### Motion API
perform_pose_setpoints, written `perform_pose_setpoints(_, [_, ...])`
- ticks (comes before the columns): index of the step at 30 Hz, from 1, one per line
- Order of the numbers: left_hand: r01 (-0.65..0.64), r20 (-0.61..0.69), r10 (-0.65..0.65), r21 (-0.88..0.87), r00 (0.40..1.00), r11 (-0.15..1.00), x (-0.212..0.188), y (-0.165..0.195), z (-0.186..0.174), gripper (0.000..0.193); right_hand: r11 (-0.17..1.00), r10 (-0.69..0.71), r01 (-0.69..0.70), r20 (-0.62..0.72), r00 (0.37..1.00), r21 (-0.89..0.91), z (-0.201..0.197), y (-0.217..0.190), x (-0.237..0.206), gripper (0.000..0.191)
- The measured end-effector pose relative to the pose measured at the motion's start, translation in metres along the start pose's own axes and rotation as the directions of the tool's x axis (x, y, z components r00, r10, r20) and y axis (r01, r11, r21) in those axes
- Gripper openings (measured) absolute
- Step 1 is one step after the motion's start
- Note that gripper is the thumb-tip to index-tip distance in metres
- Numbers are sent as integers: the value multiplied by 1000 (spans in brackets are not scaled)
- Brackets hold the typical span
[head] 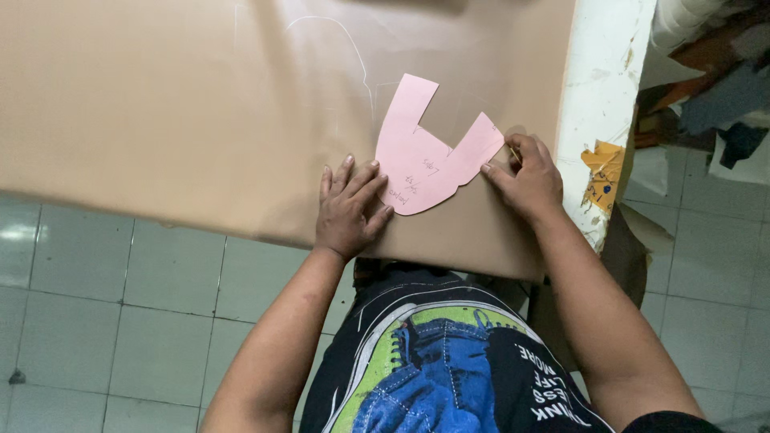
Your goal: The person holds a pink paper shoe pattern piece on a tan leather sheet and traces around its edge with a pointed stylus. They then apply glue from a small bottle onto the pattern piece, wipe the area with a cloth, and press the pattern piece flat onto the leather sheet.
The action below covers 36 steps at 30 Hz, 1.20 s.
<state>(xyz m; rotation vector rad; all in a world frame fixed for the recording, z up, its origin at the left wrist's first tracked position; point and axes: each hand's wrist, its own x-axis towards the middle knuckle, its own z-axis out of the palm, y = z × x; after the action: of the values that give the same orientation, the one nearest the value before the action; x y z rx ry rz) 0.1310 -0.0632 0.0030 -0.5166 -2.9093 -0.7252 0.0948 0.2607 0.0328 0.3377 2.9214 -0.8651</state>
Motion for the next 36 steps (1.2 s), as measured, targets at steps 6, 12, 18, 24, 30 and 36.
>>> perform_pose_setpoints(6, [18, 2, -18, -7, 1000, 1000, -2, 2, -3, 52, 998, -55, 56, -27, 998, 34, 1, 5, -1, 54])
perform_pose_setpoints(12, [14, -8, -14, -10, 1000, 1000, -2, 2, -2, 53, 991, -32, 35, -26, 999, 129, -2, 4, 2, 45])
perform_pose_setpoints(18, [-2, -36, 2, 1, 999, 1000, -2, -2, 2, 53, 800, 218, -295, 204, 954, 523, -12, -2, 18, 31])
perform_pose_setpoints(24, [35, -64, -40, -86, 997, 996, 2, -5, 5, 75, 525, 90, -249, 238, 967, 814, -10, -6, 34, 18])
perform_pose_setpoints(30, [252, 0, -258, 210, 966, 945, -2, 25, 2, 83, 351, -13, -171, 188, 982, 921, 4, -42, 66, 15])
perform_pose_setpoints(36, [268, -24, -268, 164, 963, 949, -14, 51, -13, 75, 294, -127, -130, 174, 977, 947, 27, -114, 116, 12])
